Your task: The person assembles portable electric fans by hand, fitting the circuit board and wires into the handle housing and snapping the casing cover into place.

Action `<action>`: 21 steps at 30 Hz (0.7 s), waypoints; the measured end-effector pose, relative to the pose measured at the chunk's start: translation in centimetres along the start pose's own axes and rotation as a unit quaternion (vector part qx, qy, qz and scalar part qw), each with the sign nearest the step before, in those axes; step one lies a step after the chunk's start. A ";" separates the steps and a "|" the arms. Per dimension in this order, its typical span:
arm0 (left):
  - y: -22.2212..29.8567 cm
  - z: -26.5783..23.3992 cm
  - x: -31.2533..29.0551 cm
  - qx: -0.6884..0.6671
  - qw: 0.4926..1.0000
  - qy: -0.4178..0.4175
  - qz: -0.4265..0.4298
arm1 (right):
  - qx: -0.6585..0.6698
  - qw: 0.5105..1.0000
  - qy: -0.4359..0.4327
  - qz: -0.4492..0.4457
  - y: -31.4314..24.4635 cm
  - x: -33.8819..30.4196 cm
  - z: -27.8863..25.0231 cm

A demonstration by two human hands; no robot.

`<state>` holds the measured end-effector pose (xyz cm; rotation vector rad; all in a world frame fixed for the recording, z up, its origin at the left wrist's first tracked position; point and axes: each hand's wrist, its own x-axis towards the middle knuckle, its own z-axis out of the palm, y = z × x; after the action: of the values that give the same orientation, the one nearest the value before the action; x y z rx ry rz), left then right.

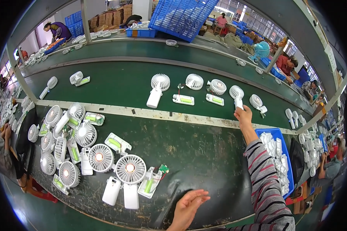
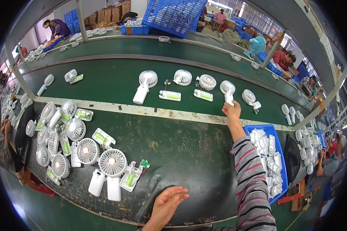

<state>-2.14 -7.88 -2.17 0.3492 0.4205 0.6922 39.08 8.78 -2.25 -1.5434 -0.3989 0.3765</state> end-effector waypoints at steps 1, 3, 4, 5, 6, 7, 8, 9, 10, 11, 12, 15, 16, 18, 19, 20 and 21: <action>0.1 0.2 -0.1 -0.001 1.000 0.005 0.000 | -0.054 0.997 -0.045 -0.018 0.0 0.2 0.7; 0.6 0.6 0.2 -0.001 1.000 0.022 0.016 | -0.125 0.986 -0.084 -0.069 0.6 0.8 3.4; 0.9 0.8 0.2 0.005 0.999 0.039 0.016 | -0.171 0.976 -0.093 -0.094 1.0 1.0 5.1; 0.8 1.0 0.4 0.001 1.000 0.027 0.010 | -0.225 0.956 -0.077 -0.172 1.7 3.1 5.2; 0.6 1.0 0.6 0.001 1.000 0.014 -0.001 | -0.277 0.935 -0.068 -0.210 1.9 5.2 4.7; 0.5 0.8 0.6 0.002 1.000 0.012 -0.006 | -0.323 0.912 -0.068 -0.242 2.2 6.0 5.5; 0.3 0.6 0.6 -0.004 1.000 0.013 -0.009 | -0.354 0.894 -0.062 -0.267 2.3 6.9 6.1; 0.3 0.5 0.9 -0.007 1.000 0.016 -0.005 | -0.371 0.897 -0.071 -0.230 2.2 7.7 6.4; 0.2 0.4 1.0 -0.013 1.000 0.005 0.002 | -0.387 0.898 -0.084 -0.191 2.2 7.9 7.0; 0.2 0.3 0.8 -0.018 1.000 -0.004 0.011 | -0.409 0.885 -0.085 -0.207 2.0 7.5 7.8; 0.4 0.4 0.8 -0.005 1.000 -0.002 0.018 | -0.396 0.889 -0.112 -0.201 1.6 7.0 8.1; 0.4 0.1 0.6 0.011 0.999 -0.007 0.029 | -0.321 0.907 -0.191 -0.196 -1.2 3.3 9.2; 0.4 0.4 0.6 0.006 0.999 -0.002 0.035 | -0.297 0.908 -0.210 -0.210 -2.4 2.3 9.0; 0.7 0.4 0.3 0.019 0.999 -0.022 0.045 | -0.235 0.915 -0.272 -0.182 -5.4 -1.0 9.8; 0.1 -0.4 0.0 0.030 0.999 -0.031 -0.011 | -0.202 0.923 -0.296 -0.138 -7.3 -2.3 9.9; 0.0 -0.8 -0.1 0.029 0.999 -0.024 -0.003 | -0.167 0.927 -0.323 -0.091 -8.8 -3.4 10.4; -0.2 -0.9 -0.2 0.023 0.999 -0.029 -0.001 | -0.129 0.929 -0.343 -0.054 -10.0 -4.5 11.1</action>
<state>-2.61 -7.95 -3.00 0.4101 0.3828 0.6692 29.76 16.43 7.57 -1.6021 -1.1118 0.8053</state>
